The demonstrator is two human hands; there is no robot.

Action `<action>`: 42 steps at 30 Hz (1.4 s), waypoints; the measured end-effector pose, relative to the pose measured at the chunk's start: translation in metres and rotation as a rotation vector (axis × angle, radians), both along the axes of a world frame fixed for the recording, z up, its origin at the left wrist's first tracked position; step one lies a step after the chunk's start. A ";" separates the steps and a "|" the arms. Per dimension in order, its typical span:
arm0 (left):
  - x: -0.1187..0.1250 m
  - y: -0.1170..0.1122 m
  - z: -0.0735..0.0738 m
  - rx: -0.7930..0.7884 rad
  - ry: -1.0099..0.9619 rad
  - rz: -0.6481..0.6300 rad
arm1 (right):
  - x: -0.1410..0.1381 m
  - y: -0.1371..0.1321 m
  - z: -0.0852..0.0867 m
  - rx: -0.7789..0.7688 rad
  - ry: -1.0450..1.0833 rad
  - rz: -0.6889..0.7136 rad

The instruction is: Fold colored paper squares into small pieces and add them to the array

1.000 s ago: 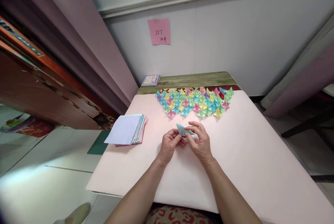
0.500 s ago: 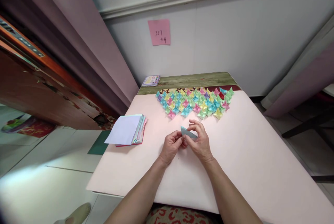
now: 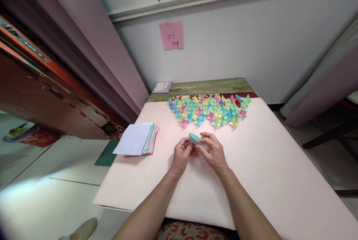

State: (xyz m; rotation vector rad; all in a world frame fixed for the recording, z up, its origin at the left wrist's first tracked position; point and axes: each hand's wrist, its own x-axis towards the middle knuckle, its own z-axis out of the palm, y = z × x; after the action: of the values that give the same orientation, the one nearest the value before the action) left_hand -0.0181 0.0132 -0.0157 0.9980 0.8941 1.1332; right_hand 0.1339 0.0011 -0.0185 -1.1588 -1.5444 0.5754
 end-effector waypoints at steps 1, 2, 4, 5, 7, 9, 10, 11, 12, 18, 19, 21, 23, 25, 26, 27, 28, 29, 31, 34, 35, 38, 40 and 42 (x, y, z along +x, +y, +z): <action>0.000 0.000 0.000 0.010 -0.007 0.013 | 0.000 0.000 -0.001 -0.002 -0.014 0.015; -0.001 0.000 -0.001 0.021 -0.012 0.029 | 0.000 0.001 -0.002 -0.003 -0.030 0.030; -0.001 0.001 -0.002 0.039 -0.021 0.055 | -0.001 0.001 -0.004 0.000 -0.055 0.062; -0.002 0.001 -0.003 0.045 -0.024 0.063 | -0.002 0.001 -0.005 0.002 -0.061 0.081; -0.002 0.001 -0.003 0.051 -0.025 0.069 | -0.002 0.000 -0.005 0.008 -0.067 0.118; -0.003 0.001 -0.004 0.053 -0.024 0.069 | -0.003 0.000 -0.005 0.024 -0.073 0.136; -0.003 0.001 -0.005 0.055 -0.018 0.070 | -0.003 0.000 -0.005 0.034 -0.081 0.137; -0.003 0.001 -0.006 0.057 -0.008 0.067 | -0.002 0.000 -0.006 0.043 -0.089 0.133; -0.004 0.001 -0.007 0.057 0.005 0.061 | -0.002 0.000 -0.007 0.051 -0.101 0.126; -0.005 0.002 -0.012 0.024 0.057 0.029 | 0.001 0.003 -0.012 0.110 -0.173 0.075; -0.005 0.003 -0.012 0.016 0.040 0.030 | 0.002 0.003 -0.011 0.110 -0.179 0.067; -0.006 0.003 -0.011 -0.009 -0.009 0.032 | 0.002 0.003 -0.010 0.089 -0.180 0.040; -0.007 0.004 -0.010 -0.028 -0.042 0.025 | 0.002 0.002 -0.009 0.065 -0.168 0.018; -0.007 0.004 -0.009 -0.027 -0.037 0.015 | 0.002 0.001 -0.009 0.066 -0.156 0.018; -0.007 0.004 -0.009 -0.020 -0.026 0.012 | 0.002 0.001 -0.009 0.073 -0.159 0.027; -0.007 0.003 -0.009 -0.012 -0.012 0.010 | 0.001 0.001 -0.009 0.081 -0.168 0.038; -0.007 0.003 -0.009 -0.004 0.004 0.009 | 0.001 0.001 -0.010 0.087 -0.186 0.051; -0.007 0.002 -0.009 0.003 0.021 0.009 | 0.001 0.001 -0.010 0.091 -0.208 0.065; -0.006 0.001 -0.008 0.015 0.064 0.005 | 0.001 0.002 -0.012 0.099 -0.254 0.085; -0.004 -0.001 -0.004 0.041 0.112 -0.006 | 0.003 0.002 -0.014 0.114 -0.294 0.080; -0.003 -0.002 -0.003 0.048 0.118 -0.012 | 0.004 0.003 -0.014 0.115 -0.297 0.070; -0.002 -0.002 -0.001 0.028 0.115 -0.017 | 0.005 0.004 -0.014 0.107 -0.268 0.045; -0.002 -0.001 -0.001 0.002 0.116 -0.019 | 0.006 0.004 -0.014 0.108 -0.226 0.039; -0.003 0.000 -0.003 0.001 0.114 -0.032 | 0.006 0.004 -0.013 0.104 -0.199 0.040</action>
State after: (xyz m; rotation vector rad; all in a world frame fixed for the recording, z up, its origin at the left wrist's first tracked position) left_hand -0.0209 0.0129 -0.0184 1.0826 0.9652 1.0582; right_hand 0.1395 0.0053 -0.0316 -1.1350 -1.7494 0.4098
